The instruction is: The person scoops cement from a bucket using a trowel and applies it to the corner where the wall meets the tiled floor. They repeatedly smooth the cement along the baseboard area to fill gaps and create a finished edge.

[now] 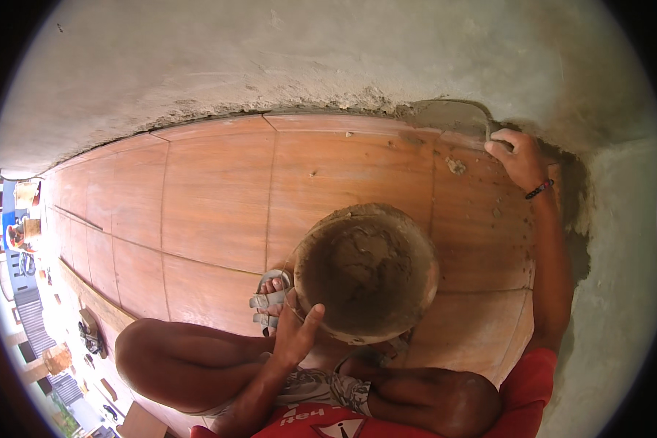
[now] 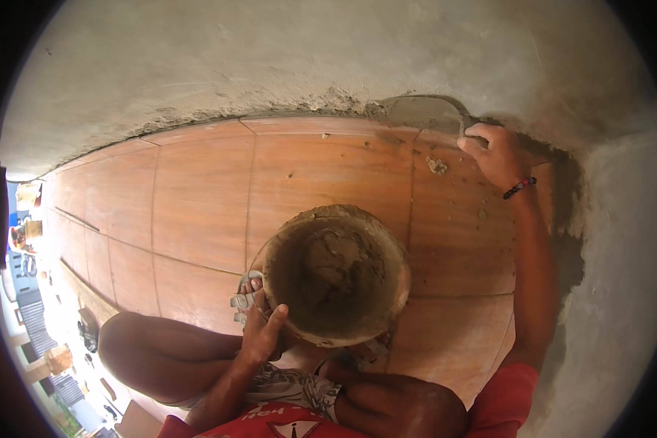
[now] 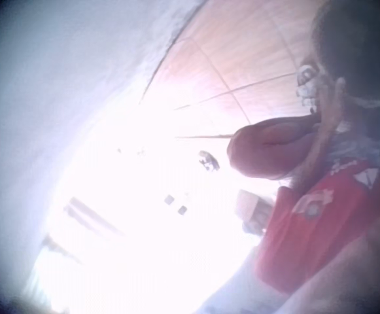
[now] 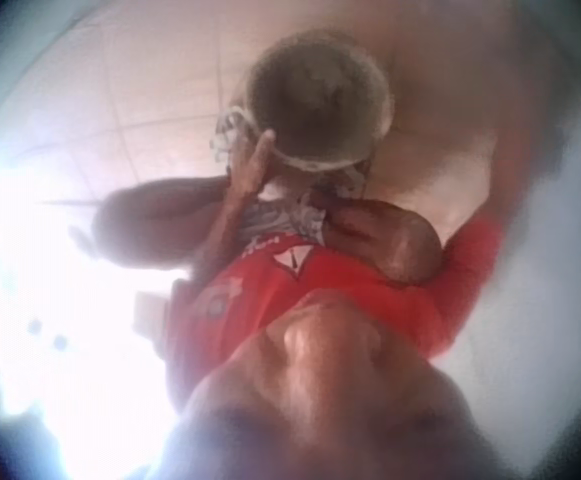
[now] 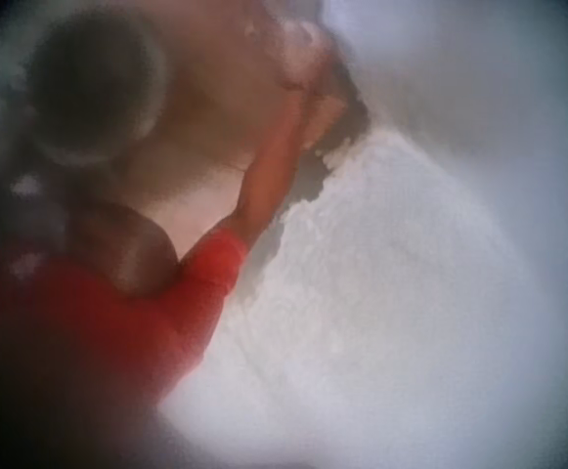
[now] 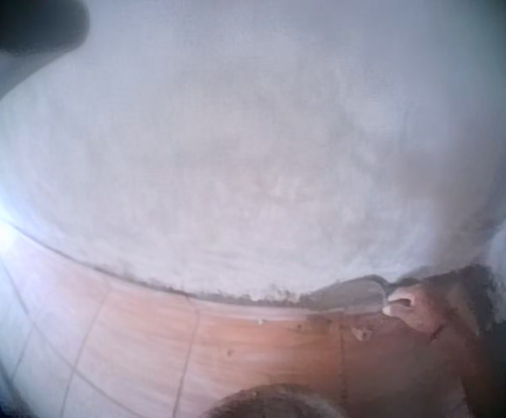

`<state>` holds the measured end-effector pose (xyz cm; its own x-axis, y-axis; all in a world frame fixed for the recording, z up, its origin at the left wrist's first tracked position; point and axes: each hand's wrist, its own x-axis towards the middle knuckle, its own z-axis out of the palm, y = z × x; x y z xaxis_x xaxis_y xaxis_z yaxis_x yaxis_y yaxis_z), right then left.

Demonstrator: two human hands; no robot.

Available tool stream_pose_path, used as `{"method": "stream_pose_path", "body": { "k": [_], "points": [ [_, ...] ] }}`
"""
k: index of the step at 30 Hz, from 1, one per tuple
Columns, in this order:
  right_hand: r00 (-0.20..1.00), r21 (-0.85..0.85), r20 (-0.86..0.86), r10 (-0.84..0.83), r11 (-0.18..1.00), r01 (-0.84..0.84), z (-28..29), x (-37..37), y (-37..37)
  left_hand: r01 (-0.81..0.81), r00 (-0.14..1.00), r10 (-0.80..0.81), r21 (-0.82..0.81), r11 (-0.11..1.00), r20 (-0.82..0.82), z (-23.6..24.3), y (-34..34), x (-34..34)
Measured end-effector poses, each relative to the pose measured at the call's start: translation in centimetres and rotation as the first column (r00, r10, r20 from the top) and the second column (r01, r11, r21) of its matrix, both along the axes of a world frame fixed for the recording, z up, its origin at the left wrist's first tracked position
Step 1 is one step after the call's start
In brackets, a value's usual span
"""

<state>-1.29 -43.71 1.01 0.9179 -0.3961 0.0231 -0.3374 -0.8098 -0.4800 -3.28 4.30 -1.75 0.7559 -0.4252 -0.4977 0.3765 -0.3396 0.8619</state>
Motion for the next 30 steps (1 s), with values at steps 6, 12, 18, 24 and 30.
{"method": "stream_pose_path", "body": {
  "k": [6, 12, 18, 24, 30],
  "points": [
    [0.995, -0.081, 0.097, -0.014, 0.996, 0.022, 1.6, -3.6, 0.6, 0.046, 0.998, -0.049, 0.053, 0.998, 0.045, 0.3, 0.4, 0.5],
    [0.977, -0.173, -0.201, 0.071, 0.979, -0.107, -2.4, -4.8, 2.6, 0.043, 0.999, -0.043, 0.029, 0.999, 0.014, 1.0, -0.2, 0.9],
    [0.992, -0.108, -0.122, 0.029, 0.993, -0.043, -6.2, -2.4, -2.9, 0.083, 0.996, -0.083, 0.005, 0.997, -0.035, 0.5, -0.6, 0.2],
    [0.998, -0.188, 0.052, 0.021, 0.982, -0.011, -0.2, -3.3, -3.6, 0.077, 0.996, -0.071, 0.113, 0.991, -0.060, 1.5, -1.2, -0.5],
    [0.996, -0.262, -0.049, 0.068, 0.962, -0.078, 0.8, -6.0, -3.1, 0.123, 0.992, -0.124, 0.169, 0.978, -0.006, -0.4, 0.8, 0.3]
  ]
}}
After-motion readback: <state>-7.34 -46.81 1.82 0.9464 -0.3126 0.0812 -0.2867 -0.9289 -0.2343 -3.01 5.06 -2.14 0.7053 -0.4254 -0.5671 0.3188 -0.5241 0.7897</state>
